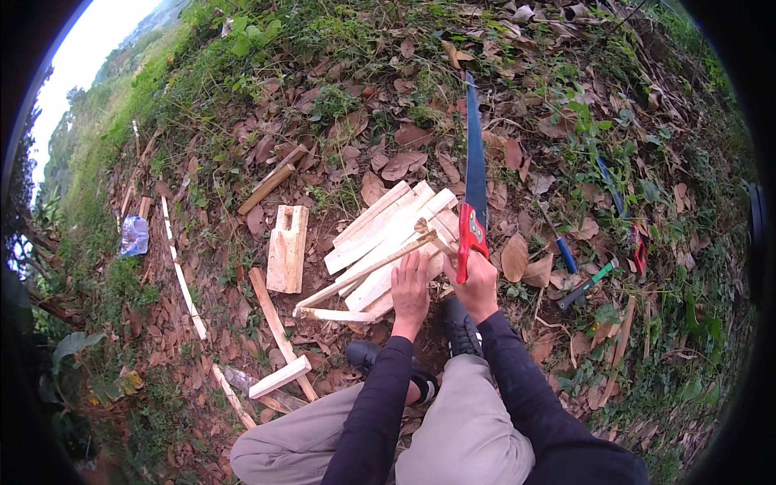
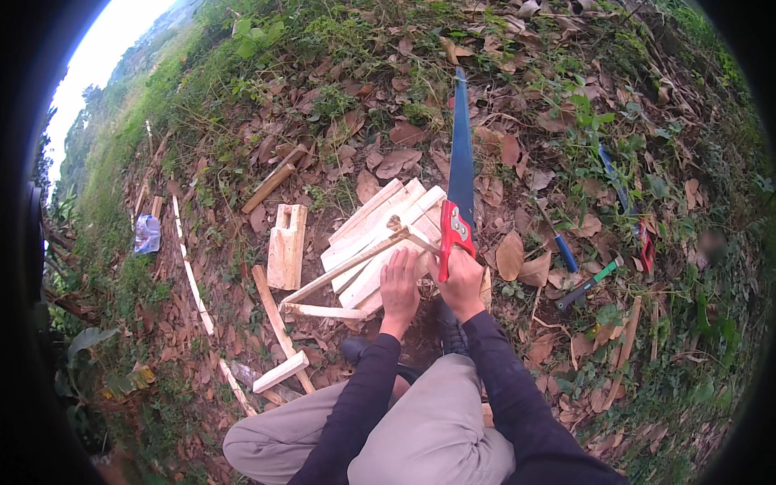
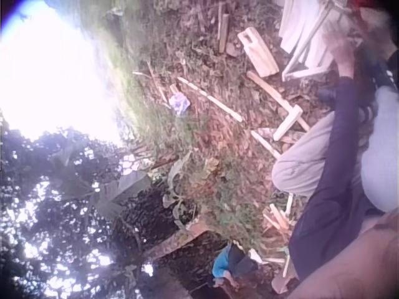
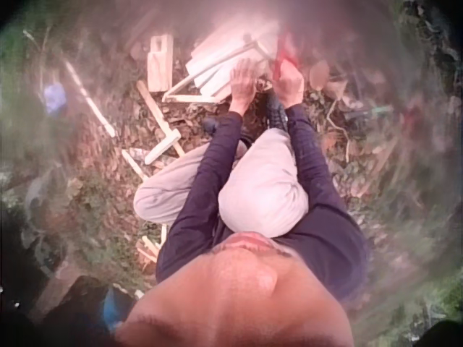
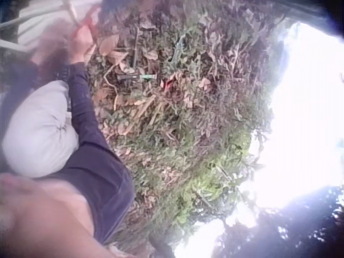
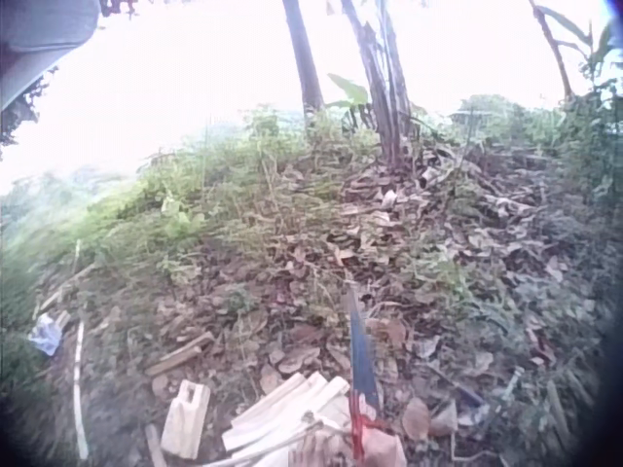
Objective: The person sits on the ground and uses a red hand saw to cut a wooden frame into smaller pieces. They hold the frame with one hand and saw with the other, periodically adjusting the wood's position to complete the cuts.
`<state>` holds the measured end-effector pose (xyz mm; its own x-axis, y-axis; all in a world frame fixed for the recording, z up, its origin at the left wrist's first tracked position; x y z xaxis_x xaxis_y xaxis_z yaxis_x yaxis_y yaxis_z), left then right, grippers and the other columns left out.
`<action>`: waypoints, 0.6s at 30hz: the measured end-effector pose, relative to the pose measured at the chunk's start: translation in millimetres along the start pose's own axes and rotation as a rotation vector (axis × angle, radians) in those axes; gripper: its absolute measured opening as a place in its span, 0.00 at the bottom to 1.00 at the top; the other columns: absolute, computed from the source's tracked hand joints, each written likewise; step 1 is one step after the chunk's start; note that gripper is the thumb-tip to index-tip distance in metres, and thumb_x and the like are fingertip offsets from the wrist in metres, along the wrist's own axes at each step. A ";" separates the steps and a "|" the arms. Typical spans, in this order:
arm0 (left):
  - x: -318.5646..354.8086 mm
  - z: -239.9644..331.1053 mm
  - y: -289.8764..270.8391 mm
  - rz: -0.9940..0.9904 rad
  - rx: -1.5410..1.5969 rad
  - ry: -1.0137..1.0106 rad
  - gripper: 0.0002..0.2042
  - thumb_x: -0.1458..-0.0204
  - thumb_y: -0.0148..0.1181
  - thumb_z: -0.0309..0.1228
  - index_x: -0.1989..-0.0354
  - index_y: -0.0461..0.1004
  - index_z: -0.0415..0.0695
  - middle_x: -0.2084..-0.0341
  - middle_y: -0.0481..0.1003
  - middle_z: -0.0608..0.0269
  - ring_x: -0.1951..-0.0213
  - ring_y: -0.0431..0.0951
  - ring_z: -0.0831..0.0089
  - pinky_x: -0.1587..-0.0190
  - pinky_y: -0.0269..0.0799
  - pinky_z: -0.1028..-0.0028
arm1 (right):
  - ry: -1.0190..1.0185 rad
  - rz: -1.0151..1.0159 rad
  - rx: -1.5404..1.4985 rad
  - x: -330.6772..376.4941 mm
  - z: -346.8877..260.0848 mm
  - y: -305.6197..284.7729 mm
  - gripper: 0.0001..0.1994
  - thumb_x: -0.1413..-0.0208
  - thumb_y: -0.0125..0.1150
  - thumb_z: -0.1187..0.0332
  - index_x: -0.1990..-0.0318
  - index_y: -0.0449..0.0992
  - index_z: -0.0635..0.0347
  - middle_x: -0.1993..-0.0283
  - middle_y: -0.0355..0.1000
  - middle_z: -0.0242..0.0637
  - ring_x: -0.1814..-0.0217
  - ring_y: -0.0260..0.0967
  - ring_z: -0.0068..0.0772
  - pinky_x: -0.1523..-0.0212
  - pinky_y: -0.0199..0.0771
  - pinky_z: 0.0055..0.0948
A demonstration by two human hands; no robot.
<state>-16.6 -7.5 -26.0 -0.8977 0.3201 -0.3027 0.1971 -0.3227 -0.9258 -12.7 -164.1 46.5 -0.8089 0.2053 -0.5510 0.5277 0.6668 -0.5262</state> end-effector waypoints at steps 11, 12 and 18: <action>-48.3 -34.4 -46.3 -0.066 -0.078 0.065 0.35 0.55 0.64 0.22 0.32 0.66 0.45 0.38 0.71 0.49 0.37 0.71 0.42 0.41 0.72 0.47 | -0.063 0.067 -0.032 -43.0 -35.2 22.9 0.10 0.52 0.73 0.72 0.66 0.75 0.60 0.72 0.74 0.39 0.73 0.75 0.44 0.70 0.76 0.39; -54.2 -34.6 -45.0 -0.017 -0.154 0.121 0.34 0.53 0.62 0.21 0.32 0.66 0.44 0.39 0.73 0.47 0.41 0.75 0.40 0.46 0.77 0.48 | -0.078 0.074 -0.015 -50.3 -34.9 25.1 0.10 0.50 0.73 0.71 0.66 0.75 0.60 0.72 0.75 0.39 0.72 0.76 0.43 0.69 0.76 0.39; -90.1 -53.5 -59.6 -0.186 -0.126 0.175 0.31 0.51 0.59 0.19 0.33 0.66 0.40 0.39 0.74 0.48 0.43 0.78 0.43 0.46 0.79 0.52 | 0.086 0.038 -0.131 -83.9 -27.9 -8.2 0.13 0.49 0.76 0.64 0.68 0.77 0.61 0.74 0.74 0.40 0.74 0.75 0.45 0.71 0.74 0.37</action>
Point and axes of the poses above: each hand's wrist, its own x-axis away from the middle knuckle, its own y-axis out of the palm, z = x × y, the point moved 5 cm from there along -x, towards the middle knuckle
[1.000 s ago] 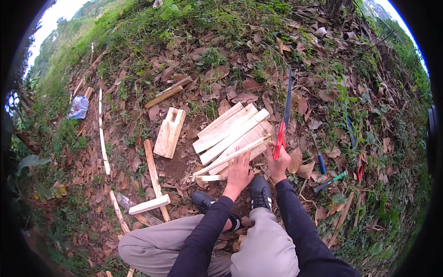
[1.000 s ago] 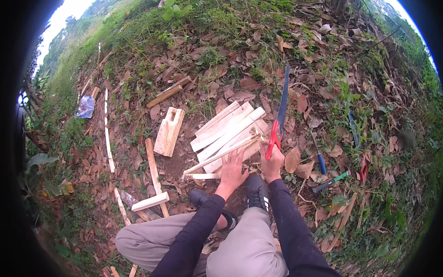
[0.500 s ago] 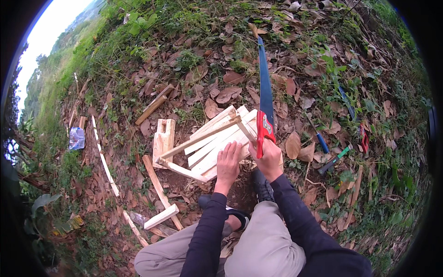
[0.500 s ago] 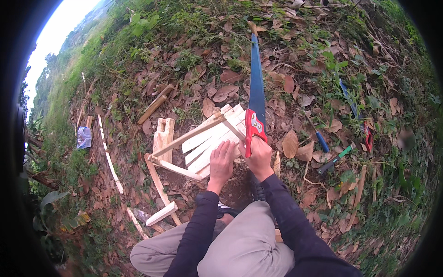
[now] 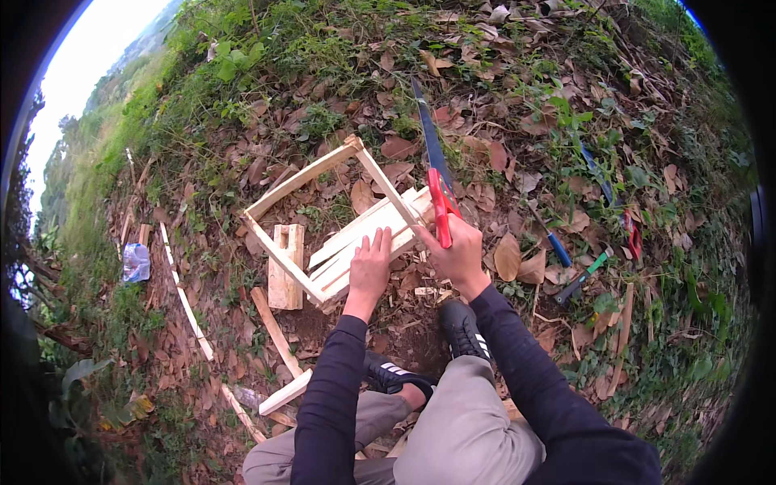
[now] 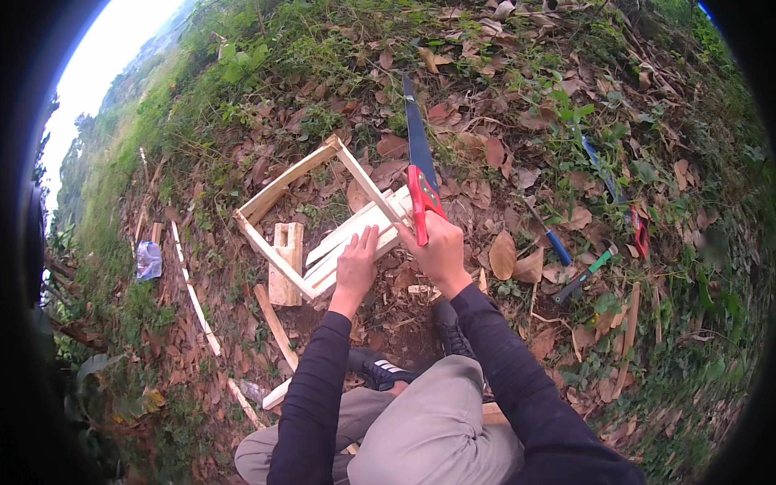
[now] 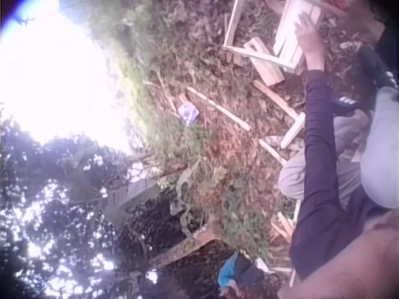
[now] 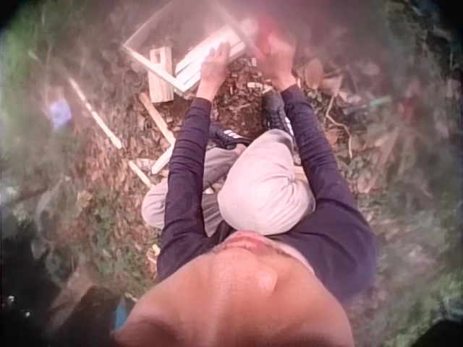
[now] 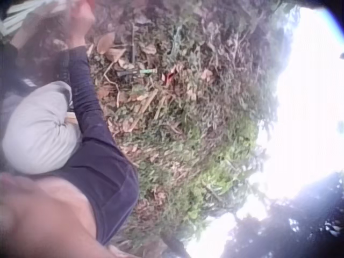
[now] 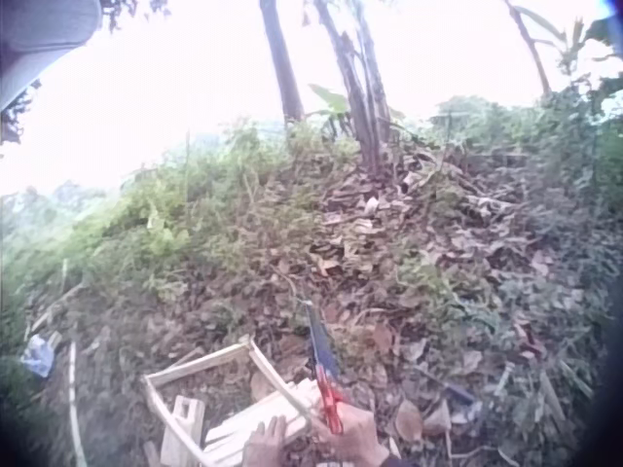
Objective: The person sits on the ground and uses a red hand saw to cut a wooden frame into smaller pieces. They hold the frame with one hand and saw with the other, periodically adjusting the wood's position to complete the cuts.
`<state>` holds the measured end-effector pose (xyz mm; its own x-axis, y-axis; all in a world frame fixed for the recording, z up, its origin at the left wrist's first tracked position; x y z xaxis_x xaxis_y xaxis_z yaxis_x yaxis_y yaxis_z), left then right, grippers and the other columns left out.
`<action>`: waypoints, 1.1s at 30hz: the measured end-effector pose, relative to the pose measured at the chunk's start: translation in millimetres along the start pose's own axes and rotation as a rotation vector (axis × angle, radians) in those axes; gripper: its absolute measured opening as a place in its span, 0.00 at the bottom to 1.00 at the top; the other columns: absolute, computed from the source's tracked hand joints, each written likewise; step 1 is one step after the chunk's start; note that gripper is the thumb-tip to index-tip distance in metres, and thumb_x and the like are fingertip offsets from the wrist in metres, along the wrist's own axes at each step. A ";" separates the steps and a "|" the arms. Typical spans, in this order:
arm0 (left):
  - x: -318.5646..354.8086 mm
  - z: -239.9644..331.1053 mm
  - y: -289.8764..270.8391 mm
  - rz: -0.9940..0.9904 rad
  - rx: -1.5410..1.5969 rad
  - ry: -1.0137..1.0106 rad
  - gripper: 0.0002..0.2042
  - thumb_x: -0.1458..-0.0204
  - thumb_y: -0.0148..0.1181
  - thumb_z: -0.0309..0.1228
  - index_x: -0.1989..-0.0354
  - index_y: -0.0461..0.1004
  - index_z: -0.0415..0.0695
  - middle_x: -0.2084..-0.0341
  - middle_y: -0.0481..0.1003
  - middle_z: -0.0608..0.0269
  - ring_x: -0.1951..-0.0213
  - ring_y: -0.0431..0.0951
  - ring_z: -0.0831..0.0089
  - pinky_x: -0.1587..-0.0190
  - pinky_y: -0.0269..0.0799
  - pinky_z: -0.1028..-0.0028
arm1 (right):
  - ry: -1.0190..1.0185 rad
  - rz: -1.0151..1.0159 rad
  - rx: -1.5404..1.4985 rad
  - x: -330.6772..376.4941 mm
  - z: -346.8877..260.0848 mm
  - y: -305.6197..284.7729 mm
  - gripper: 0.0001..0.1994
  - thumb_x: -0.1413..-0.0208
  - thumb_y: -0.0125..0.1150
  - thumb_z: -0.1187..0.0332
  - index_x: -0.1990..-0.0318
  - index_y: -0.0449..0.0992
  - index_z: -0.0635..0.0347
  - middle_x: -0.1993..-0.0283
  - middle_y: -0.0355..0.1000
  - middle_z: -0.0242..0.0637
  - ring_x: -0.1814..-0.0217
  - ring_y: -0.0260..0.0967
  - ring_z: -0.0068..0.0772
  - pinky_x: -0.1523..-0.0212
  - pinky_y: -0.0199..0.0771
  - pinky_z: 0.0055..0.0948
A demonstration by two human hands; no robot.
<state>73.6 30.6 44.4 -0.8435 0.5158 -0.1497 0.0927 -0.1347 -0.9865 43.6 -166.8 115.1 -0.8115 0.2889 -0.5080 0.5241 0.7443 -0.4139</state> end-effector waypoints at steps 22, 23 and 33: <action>-11.2 24.4 28.9 0.049 -0.193 0.076 0.29 0.45 0.57 0.21 0.32 0.65 0.38 0.40 0.71 0.42 0.39 0.72 0.43 0.39 0.71 0.49 | 0.524 -0.266 -0.260 122.8 -35.7 -191.1 0.14 0.39 0.68 0.68 0.74 0.72 0.62 0.85 0.60 0.30 0.84 0.55 0.21 0.81 0.56 0.29; -5.6 25.4 39.3 0.026 -0.178 0.055 0.28 0.45 0.56 0.21 0.32 0.65 0.38 0.40 0.71 0.42 0.38 0.71 0.41 0.39 0.71 0.48 | 0.460 -0.285 -0.244 121.0 -39.3 -185.2 0.14 0.39 0.68 0.68 0.74 0.72 0.63 0.85 0.59 0.32 0.85 0.55 0.23 0.81 0.56 0.29; -19.4 18.8 43.3 0.004 -0.105 0.010 0.26 0.45 0.57 0.22 0.35 0.68 0.38 0.42 0.73 0.44 0.43 0.75 0.39 0.43 0.75 0.47 | 0.458 -0.306 -0.275 108.1 -37.6 -152.2 0.16 0.39 0.68 0.70 0.77 0.70 0.61 0.85 0.59 0.35 0.87 0.56 0.29 0.82 0.55 0.33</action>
Point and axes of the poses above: each hand's wrist, its own x-axis away from the middle knuckle, its own y-axis out of the palm, z = x × y, the point moved 5 cm from there along -x, towards the middle knuckle
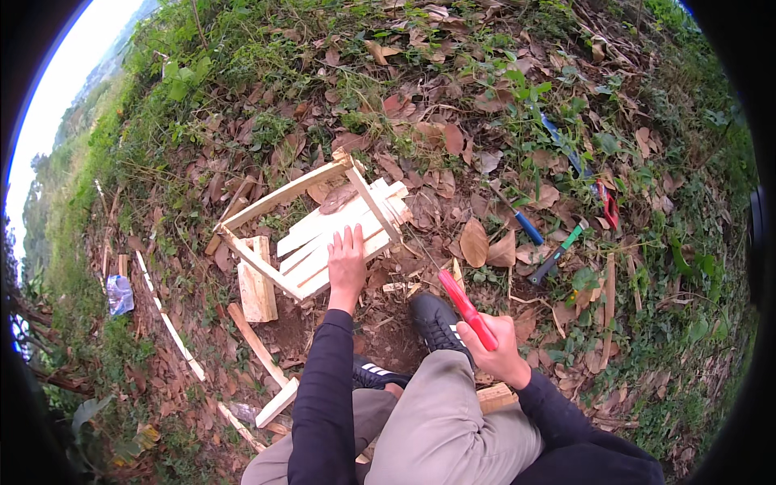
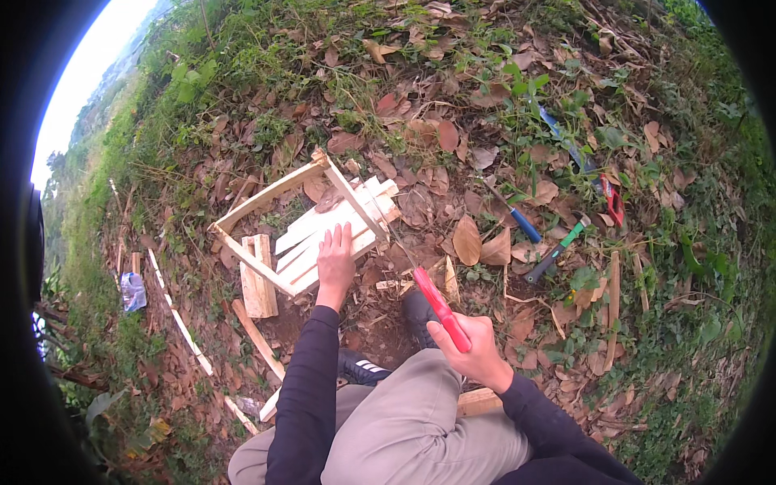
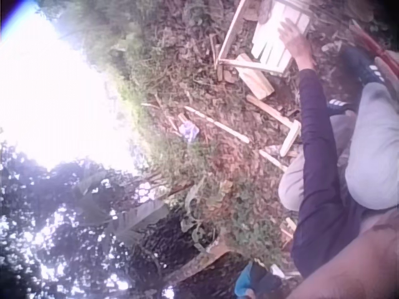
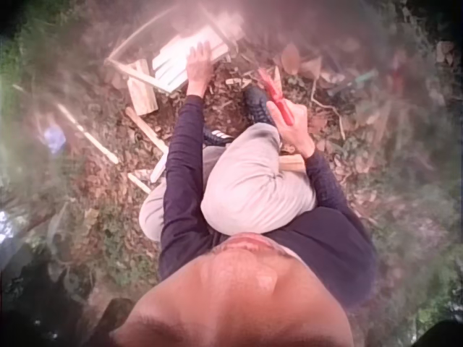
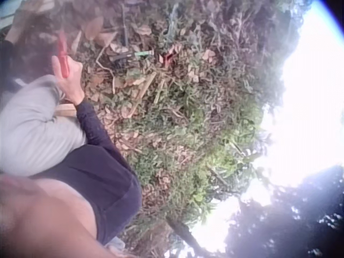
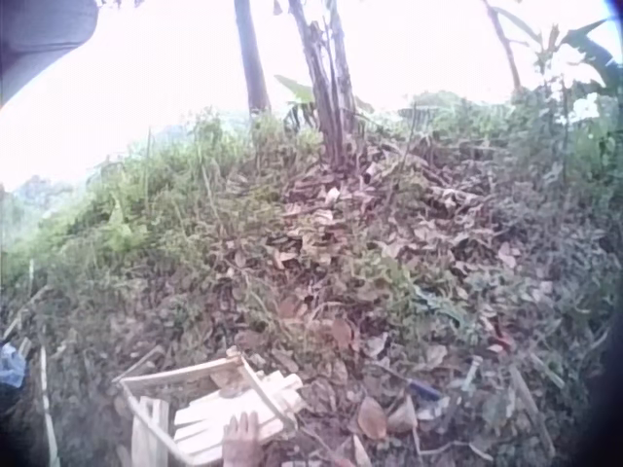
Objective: The person sits on the ground and uses a red hand saw to cut a wooden frame into smaller pieces. They hold the frame with one hand and saw with the other, periodically adjusting the wood's position to complete the cuts.
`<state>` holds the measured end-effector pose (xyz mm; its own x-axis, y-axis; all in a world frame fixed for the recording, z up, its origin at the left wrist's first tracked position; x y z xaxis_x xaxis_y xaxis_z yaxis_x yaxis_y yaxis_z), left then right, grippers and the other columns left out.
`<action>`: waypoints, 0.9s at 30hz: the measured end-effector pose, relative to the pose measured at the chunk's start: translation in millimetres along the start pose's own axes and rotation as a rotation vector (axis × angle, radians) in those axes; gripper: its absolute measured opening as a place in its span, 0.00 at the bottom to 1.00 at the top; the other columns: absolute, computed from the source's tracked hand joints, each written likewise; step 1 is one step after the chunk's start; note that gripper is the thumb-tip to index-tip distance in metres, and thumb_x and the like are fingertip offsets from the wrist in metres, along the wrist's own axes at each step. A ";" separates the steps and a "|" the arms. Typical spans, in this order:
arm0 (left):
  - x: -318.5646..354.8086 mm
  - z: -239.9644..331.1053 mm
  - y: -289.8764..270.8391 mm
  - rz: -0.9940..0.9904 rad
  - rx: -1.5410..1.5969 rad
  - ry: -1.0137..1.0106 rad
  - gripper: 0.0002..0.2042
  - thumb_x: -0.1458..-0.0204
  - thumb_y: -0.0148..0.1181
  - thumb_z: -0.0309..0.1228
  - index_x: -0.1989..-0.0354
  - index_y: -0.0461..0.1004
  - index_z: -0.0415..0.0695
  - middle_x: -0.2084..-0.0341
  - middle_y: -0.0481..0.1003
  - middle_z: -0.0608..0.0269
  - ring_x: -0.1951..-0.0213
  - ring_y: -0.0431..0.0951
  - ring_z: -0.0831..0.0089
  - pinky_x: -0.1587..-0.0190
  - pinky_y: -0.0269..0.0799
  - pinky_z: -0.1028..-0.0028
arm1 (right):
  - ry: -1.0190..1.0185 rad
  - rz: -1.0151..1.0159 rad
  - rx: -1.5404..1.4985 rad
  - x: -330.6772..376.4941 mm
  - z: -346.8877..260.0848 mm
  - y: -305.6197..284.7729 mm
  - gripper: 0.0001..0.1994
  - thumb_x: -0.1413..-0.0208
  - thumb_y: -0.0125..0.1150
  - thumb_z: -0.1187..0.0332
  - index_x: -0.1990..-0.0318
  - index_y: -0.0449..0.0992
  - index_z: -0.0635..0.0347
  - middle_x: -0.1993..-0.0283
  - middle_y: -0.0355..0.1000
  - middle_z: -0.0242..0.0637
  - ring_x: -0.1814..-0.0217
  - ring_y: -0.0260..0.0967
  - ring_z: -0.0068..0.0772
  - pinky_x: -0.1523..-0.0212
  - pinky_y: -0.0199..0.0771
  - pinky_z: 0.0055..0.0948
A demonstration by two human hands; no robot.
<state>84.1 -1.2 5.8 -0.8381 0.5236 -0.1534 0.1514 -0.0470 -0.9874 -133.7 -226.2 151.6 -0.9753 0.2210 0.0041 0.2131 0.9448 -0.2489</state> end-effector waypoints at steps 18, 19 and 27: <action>-48.1 -23.2 -42.8 -0.059 0.068 0.033 0.24 0.49 0.66 0.34 0.44 0.73 0.41 0.53 0.80 0.54 0.55 0.83 0.55 0.58 0.81 0.60 | 0.098 0.020 -0.028 -69.9 -70.7 6.5 0.23 0.35 0.66 0.59 0.79 0.70 0.65 0.86 0.57 0.32 0.81 0.49 0.19 0.80 0.53 0.31; -52.1 -23.3 -52.9 -0.048 0.077 0.057 0.23 0.47 0.68 0.40 0.46 0.75 0.41 0.55 0.81 0.55 0.56 0.84 0.57 0.59 0.81 0.61 | 0.129 0.037 -0.047 -74.6 -73.2 3.1 0.23 0.35 0.66 0.59 0.79 0.70 0.65 0.86 0.58 0.31 0.81 0.49 0.19 0.80 0.54 0.31; -52.8 -29.6 -76.1 0.082 0.124 0.090 0.26 0.45 0.64 0.46 0.41 0.74 0.44 0.52 0.81 0.52 0.55 0.84 0.55 0.54 0.80 0.61 | -0.021 0.195 0.064 -68.7 -80.0 6.8 0.16 0.38 0.68 0.63 0.56 0.68 0.65 0.75 0.73 0.42 0.77 0.68 0.32 0.73 0.68 0.32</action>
Point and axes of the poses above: each hand's wrist, its own x-axis away from the middle knuckle, its own y-axis out of the palm, z = x × y, the point moved 5 cm from there along -x, towards the middle knuckle
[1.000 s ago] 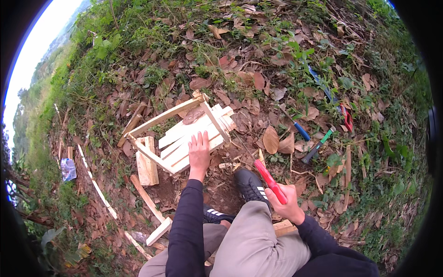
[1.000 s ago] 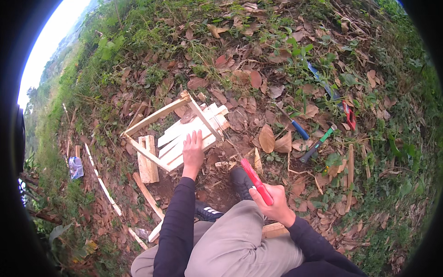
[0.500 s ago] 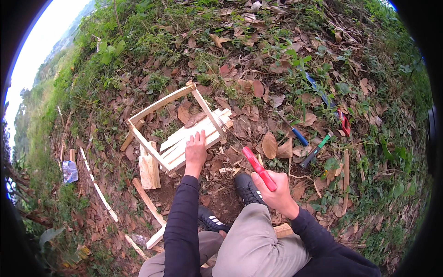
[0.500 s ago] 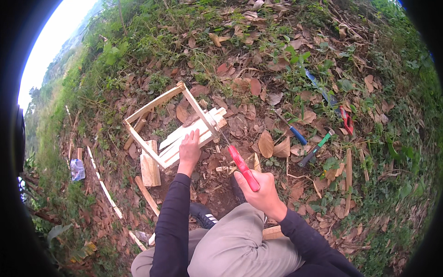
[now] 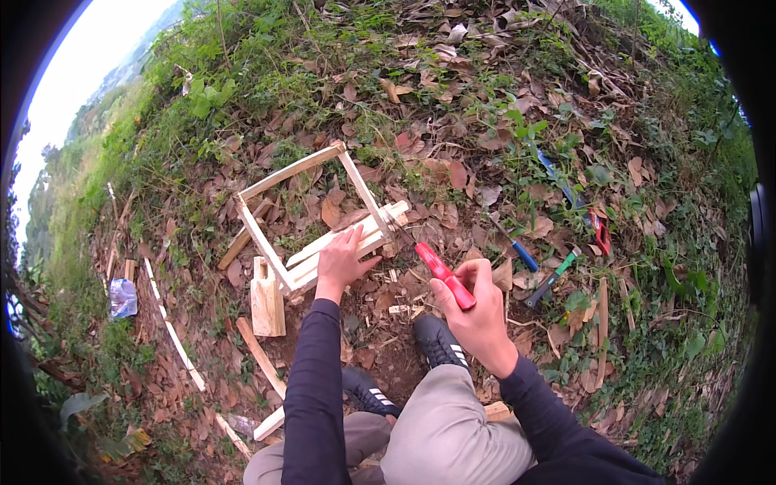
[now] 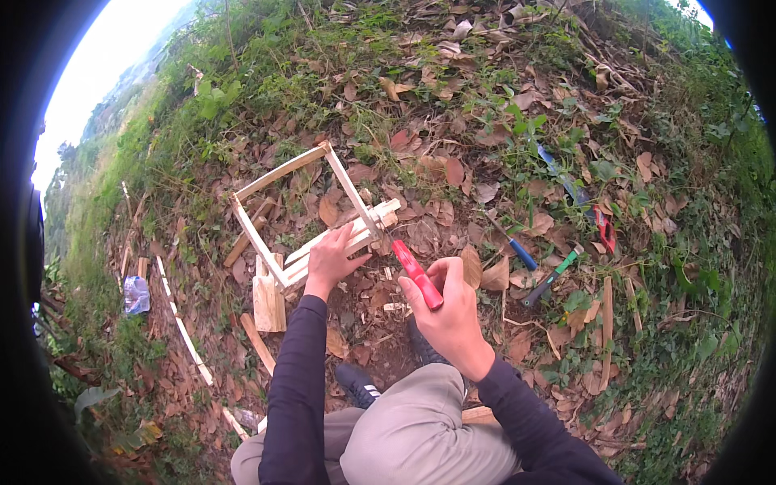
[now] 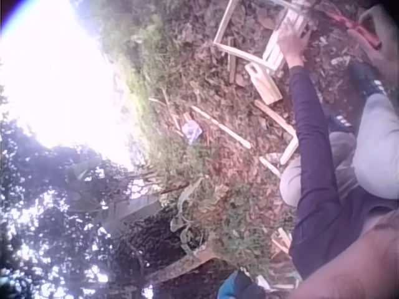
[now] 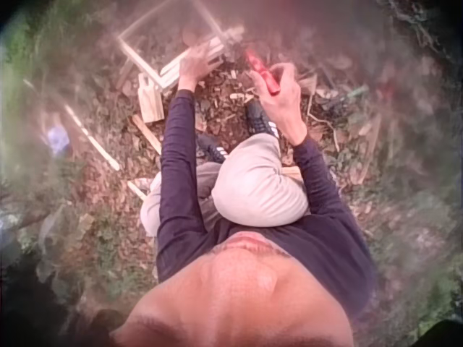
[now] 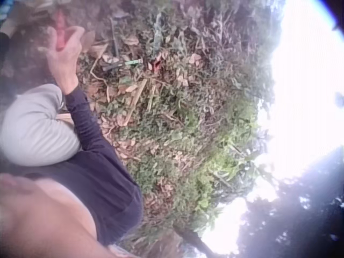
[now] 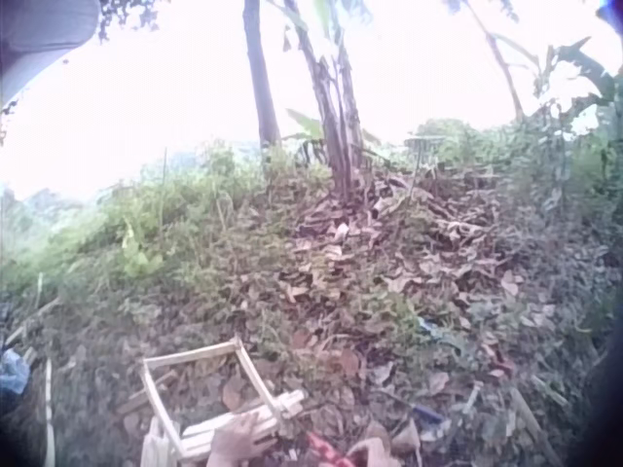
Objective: The person sits on the ground and uses a red hand saw to cut a wooden frame into smaller pieces. They hold the frame with one hand and saw with the other, periodically adjusting the wood's position to complete the cuts.
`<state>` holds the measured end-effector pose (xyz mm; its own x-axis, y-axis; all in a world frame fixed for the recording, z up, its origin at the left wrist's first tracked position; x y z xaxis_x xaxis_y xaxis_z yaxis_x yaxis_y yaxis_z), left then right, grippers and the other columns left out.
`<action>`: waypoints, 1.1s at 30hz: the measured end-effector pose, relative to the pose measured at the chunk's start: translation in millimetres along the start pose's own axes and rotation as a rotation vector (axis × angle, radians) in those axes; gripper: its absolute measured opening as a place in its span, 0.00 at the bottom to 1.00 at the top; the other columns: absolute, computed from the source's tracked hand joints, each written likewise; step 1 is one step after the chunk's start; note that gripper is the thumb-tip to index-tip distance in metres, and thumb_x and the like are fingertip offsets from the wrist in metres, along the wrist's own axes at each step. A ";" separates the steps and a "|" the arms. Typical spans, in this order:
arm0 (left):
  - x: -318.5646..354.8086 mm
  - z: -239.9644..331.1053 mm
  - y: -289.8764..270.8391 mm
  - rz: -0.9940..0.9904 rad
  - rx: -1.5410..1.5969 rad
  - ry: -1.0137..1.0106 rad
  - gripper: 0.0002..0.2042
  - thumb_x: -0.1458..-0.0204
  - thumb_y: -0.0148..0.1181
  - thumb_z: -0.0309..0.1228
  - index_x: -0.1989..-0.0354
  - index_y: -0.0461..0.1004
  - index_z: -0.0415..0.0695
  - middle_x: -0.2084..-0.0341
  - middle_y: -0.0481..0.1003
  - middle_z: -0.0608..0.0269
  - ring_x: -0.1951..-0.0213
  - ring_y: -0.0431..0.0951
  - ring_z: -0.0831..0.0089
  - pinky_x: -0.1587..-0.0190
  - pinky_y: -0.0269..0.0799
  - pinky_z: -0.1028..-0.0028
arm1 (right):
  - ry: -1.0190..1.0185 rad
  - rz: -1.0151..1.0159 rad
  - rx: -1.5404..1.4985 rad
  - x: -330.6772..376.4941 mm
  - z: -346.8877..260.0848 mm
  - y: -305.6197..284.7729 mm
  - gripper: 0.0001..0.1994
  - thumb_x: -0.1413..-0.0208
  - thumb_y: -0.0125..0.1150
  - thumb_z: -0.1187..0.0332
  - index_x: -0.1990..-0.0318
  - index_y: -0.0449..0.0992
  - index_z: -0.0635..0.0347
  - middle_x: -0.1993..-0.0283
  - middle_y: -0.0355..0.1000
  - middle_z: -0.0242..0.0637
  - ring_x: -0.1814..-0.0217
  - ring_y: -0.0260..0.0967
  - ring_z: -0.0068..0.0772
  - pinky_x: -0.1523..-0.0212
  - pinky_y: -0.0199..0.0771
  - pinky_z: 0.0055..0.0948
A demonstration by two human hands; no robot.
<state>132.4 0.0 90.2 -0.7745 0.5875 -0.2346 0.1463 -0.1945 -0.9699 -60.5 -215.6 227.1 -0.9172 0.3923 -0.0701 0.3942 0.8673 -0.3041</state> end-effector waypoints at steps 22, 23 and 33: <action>63.1 35.8 92.0 -0.126 0.011 -0.093 0.33 0.52 0.57 0.17 0.32 0.62 0.32 0.35 0.66 0.37 0.33 0.64 0.35 0.32 0.64 0.46 | 0.018 -0.152 0.014 24.4 59.6 24.2 0.30 0.43 0.62 0.80 0.31 0.68 0.64 0.70 0.74 0.53 0.84 0.64 0.38 0.76 0.70 0.30; 63.9 29.3 84.3 -0.120 -0.010 -0.095 0.33 0.52 0.57 0.17 0.32 0.63 0.33 0.35 0.66 0.37 0.33 0.64 0.35 0.33 0.64 0.46 | 0.027 -0.169 -0.015 17.0 64.3 27.7 0.30 0.43 0.62 0.80 0.31 0.67 0.64 0.67 0.76 0.52 0.83 0.67 0.40 0.75 0.71 0.29; 68.4 34.0 95.1 -0.069 0.004 -0.107 0.31 0.52 0.55 0.16 0.33 0.65 0.31 0.36 0.67 0.38 0.35 0.66 0.33 0.35 0.65 0.44 | -0.008 -0.176 -0.023 7.8 80.7 36.9 0.29 0.40 0.66 0.73 0.31 0.67 0.62 0.69 0.73 0.56 0.82 0.68 0.34 0.74 0.70 0.29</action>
<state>72.4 -5.1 -15.8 -0.8437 0.5127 -0.1591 0.0885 -0.1595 -0.9832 -57.8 -205.3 138.7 -0.9725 0.2317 -0.0254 0.2289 0.9290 -0.2907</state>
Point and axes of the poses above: each hand's wrist, its own x-axis away from the middle knuckle, its own y-axis out of the palm, z = x × y, the point moved 5 cm from there along -x, towards the middle knuckle
